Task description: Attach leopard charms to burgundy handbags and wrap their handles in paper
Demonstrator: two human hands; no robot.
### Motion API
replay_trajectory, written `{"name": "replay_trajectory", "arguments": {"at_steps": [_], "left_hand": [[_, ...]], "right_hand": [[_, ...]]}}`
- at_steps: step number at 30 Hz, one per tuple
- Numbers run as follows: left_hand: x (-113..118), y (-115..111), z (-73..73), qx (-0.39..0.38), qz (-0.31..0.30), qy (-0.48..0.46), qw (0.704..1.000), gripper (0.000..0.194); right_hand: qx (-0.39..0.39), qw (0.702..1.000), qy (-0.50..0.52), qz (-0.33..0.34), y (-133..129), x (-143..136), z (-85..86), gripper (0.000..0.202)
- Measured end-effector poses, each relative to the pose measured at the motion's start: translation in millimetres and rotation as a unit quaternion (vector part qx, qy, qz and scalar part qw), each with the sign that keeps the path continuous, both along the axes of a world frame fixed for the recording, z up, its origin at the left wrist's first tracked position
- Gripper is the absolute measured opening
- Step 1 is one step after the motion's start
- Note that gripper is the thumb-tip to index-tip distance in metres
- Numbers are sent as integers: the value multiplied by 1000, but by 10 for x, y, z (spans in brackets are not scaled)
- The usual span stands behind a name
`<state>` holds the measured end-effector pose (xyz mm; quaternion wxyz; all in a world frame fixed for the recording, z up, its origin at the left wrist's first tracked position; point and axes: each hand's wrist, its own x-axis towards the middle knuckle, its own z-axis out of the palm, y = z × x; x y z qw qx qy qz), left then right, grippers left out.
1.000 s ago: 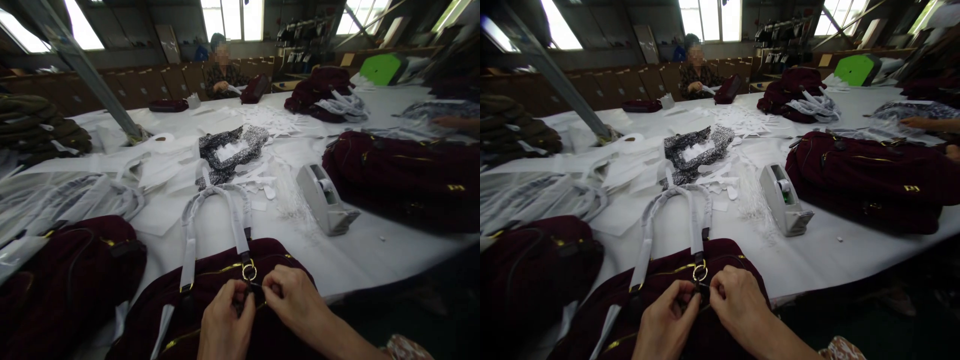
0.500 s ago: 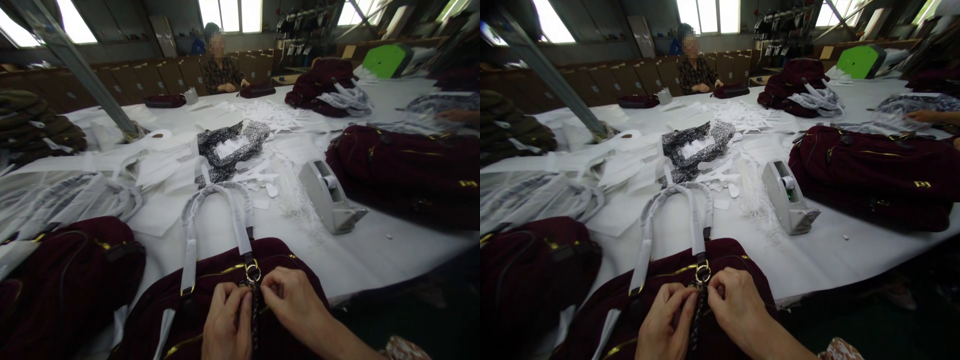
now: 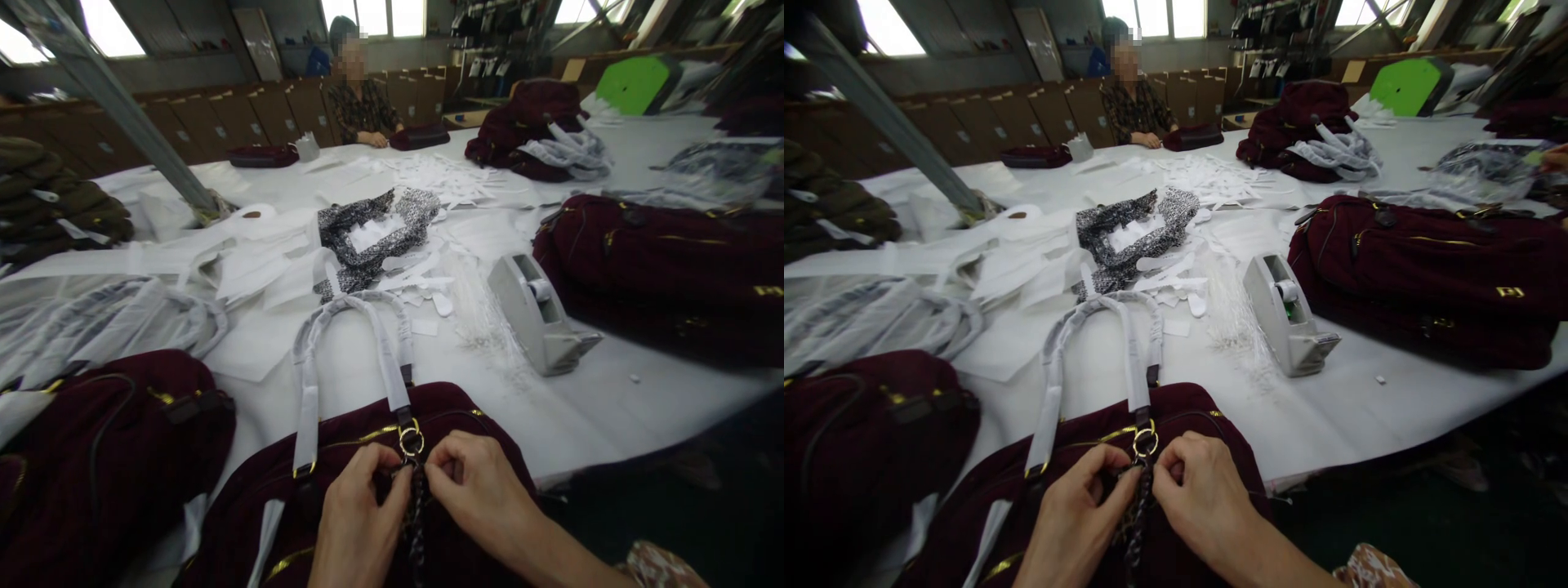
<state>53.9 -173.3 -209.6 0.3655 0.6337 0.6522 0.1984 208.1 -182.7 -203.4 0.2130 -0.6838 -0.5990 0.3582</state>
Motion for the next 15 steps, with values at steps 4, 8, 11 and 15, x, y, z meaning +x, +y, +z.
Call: {"name": "replay_trajectory", "arguments": {"at_steps": [4,8,11,15], "left_hand": [[-23,-8,-85,-78,32,-68,994,25],[-67,-8,-128,-122,22,-116,985,37],[-88,12,-86,-146,19,-142,979,39],[-103,51,-34,-196,13,-194,961,39]], "right_hand": [[-5,1000,13,-1,-8,2,14,17],[-7,1000,20,-6,-9,-5,29,18],[-10,999,37,-6,-21,-14,19,18],[-10,998,68,-15,-40,-31,-7,19]]}}
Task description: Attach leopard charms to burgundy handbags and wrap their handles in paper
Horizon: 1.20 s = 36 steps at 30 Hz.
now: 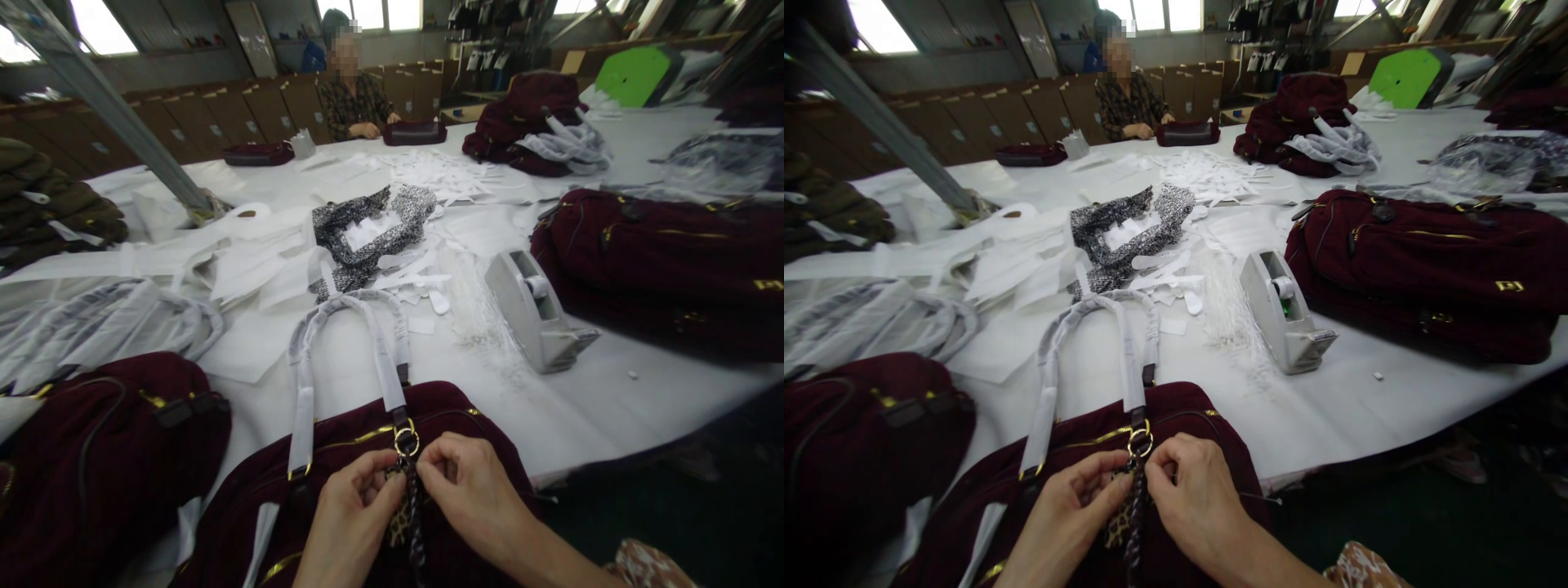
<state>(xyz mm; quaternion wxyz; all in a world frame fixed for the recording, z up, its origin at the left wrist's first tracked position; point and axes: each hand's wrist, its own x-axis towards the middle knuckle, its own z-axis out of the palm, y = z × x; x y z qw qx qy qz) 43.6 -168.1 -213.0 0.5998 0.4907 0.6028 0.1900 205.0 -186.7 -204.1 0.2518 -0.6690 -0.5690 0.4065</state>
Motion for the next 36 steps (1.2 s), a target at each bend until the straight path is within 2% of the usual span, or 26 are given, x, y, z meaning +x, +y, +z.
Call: {"name": "replay_trajectory", "arguments": {"at_steps": [7,13,19,24,28,32,36], "left_hand": [[-17,23,-60,-40,17,-63,997,38],[-40,54,-12,-123,26,-119,985,36],[-65,54,25,-149,24,-104,983,39],[-74,21,-16,-150,47,-98,983,43],[-90,11,-47,-136,33,-115,983,42],[-72,9,2,-110,12,-112,987,42],[-12,-24,71,-53,17,-52,997,36]], "right_hand": [[-8,999,37,-5,34,-2,-3,19],[-49,997,55,16,72,65,42,19],[-57,996,58,19,65,83,59,19],[-49,997,56,13,43,72,34,18],[-42,997,61,0,7,62,8,20],[-51,997,64,-13,-28,54,16,19],[-60,996,59,-24,-33,39,21,17]]}}
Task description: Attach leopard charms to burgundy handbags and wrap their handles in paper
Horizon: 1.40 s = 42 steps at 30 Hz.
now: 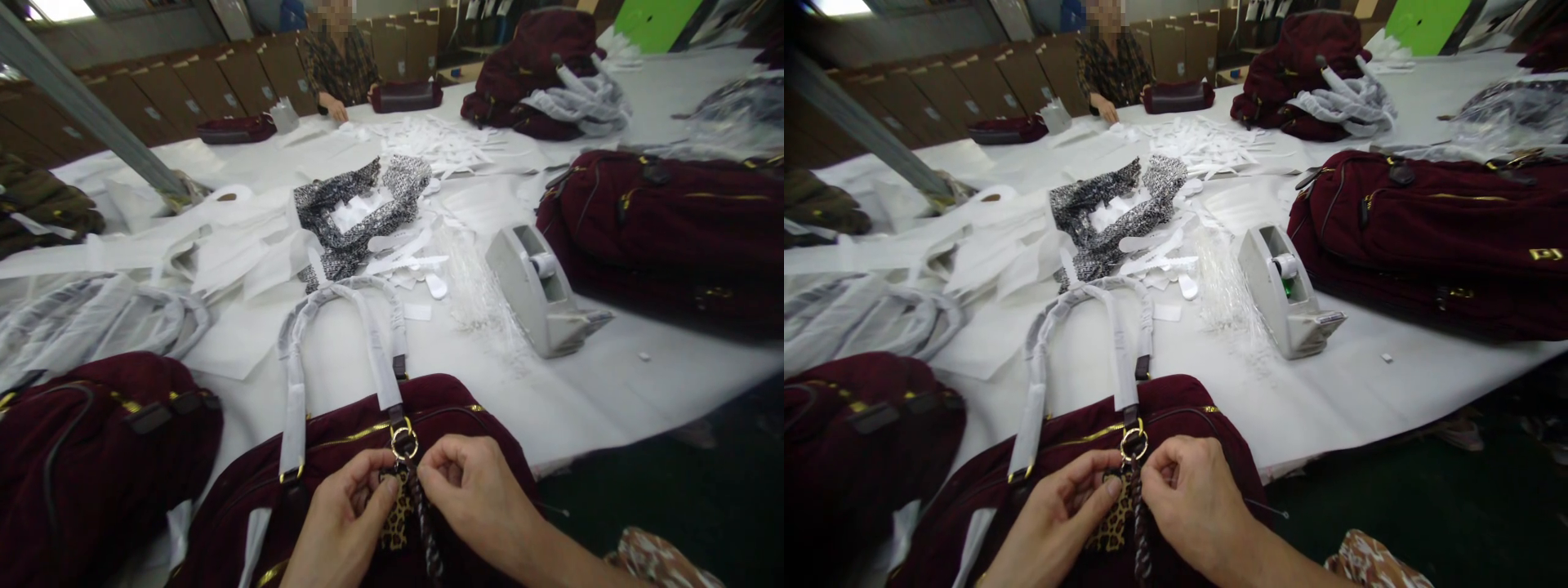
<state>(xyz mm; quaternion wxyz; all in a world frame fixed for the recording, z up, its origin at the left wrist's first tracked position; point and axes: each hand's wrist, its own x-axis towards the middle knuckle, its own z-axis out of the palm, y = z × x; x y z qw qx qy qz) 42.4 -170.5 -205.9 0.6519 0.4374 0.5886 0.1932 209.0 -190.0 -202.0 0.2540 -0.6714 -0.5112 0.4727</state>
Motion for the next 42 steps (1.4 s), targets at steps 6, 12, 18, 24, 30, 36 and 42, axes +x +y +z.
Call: {"name": "replay_trajectory", "arguments": {"at_steps": [6,12,18,24,30,36,42], "left_hand": [[-23,-28,-59,-16,-9,-8,1000,35],[-71,7,-112,-51,-20,-61,997,36],[-21,34,113,-116,14,-52,992,31],[-2,18,124,-133,43,-70,988,36],[-45,-17,-6,-73,30,-44,996,40],[-59,-20,4,-34,-19,-24,999,38],[-14,-56,67,-11,1,16,1000,37]], "right_hand": [[11,1000,-2,-3,-37,-36,-39,18],[6,1000,20,1,-49,-45,-35,19],[-16,999,44,17,-24,6,-44,19],[-1,999,50,20,-33,20,-33,19],[-16,998,57,17,-24,9,-37,20],[-28,997,72,16,-41,14,-41,21],[-52,995,82,-2,-93,10,-49,21]]}}
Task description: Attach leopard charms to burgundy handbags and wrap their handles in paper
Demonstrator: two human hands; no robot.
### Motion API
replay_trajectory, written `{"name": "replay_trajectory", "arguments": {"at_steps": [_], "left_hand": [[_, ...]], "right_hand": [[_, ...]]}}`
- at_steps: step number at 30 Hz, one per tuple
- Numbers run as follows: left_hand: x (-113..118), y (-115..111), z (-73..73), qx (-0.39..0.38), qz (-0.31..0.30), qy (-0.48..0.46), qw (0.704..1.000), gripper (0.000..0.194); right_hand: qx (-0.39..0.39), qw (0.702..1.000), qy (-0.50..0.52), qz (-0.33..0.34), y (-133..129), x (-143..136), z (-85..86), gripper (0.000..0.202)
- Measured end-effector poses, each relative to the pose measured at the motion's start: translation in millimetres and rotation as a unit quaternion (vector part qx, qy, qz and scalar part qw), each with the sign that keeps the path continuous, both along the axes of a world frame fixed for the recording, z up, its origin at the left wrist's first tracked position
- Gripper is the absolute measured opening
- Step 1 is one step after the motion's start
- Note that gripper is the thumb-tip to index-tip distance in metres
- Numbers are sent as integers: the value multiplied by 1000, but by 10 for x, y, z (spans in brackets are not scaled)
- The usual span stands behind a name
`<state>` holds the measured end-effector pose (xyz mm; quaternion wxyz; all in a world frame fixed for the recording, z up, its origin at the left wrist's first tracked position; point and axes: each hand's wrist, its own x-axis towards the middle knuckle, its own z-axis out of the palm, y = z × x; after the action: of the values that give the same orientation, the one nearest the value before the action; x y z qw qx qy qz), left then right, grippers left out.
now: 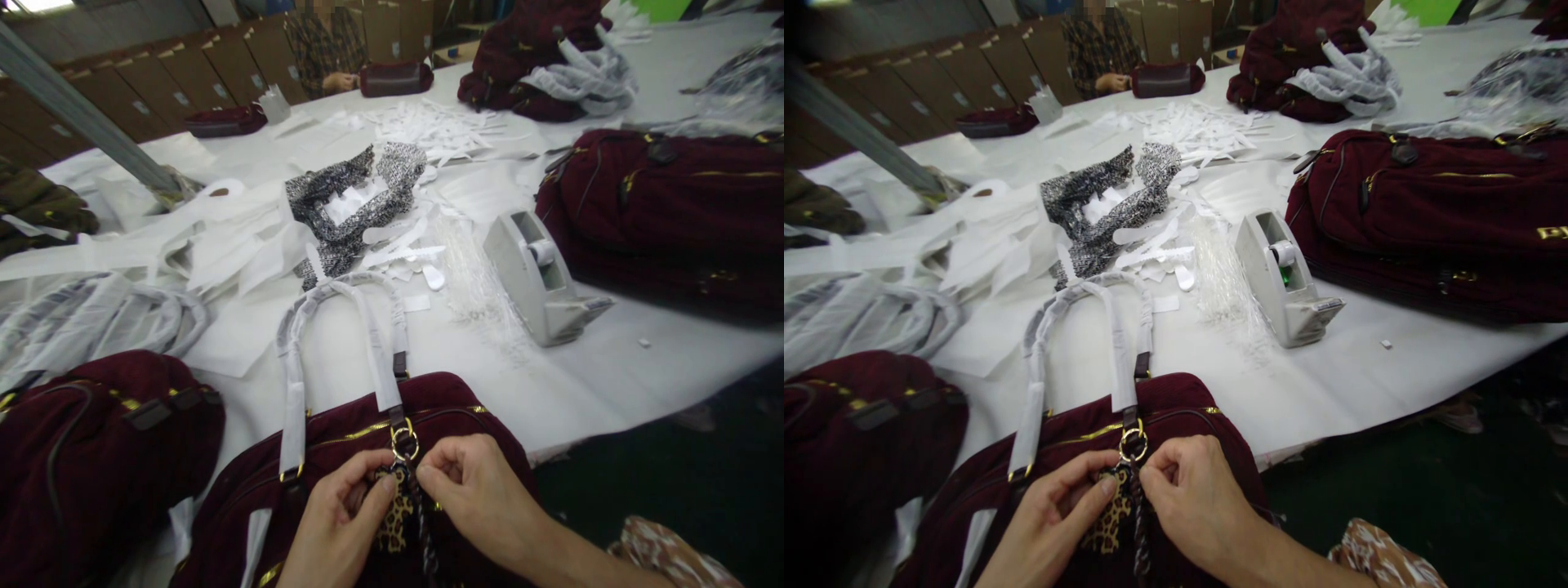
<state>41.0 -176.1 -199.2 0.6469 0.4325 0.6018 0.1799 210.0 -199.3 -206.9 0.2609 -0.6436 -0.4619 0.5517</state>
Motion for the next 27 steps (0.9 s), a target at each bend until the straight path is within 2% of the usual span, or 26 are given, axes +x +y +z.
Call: {"name": "replay_trajectory", "arguments": {"at_steps": [5,10,15,18,22,27], "left_hand": [[40,-71,-28,61,1,47,997,35],[103,-157,13,161,-23,202,966,29],[86,-137,63,225,-34,215,950,22],[48,-78,76,171,-55,188,966,25],[34,-3,86,62,-58,82,993,26],[46,13,47,25,-62,24,998,25]], "right_hand": [[-5,1000,2,-3,-12,1,11,20],[-8,1000,9,0,5,13,20,19],[-12,999,39,-7,12,24,12,19],[-13,998,66,-9,-1,20,1,18],[-10,997,75,-10,-9,5,-16,18],[-12,996,86,-20,1,3,-61,17]]}}
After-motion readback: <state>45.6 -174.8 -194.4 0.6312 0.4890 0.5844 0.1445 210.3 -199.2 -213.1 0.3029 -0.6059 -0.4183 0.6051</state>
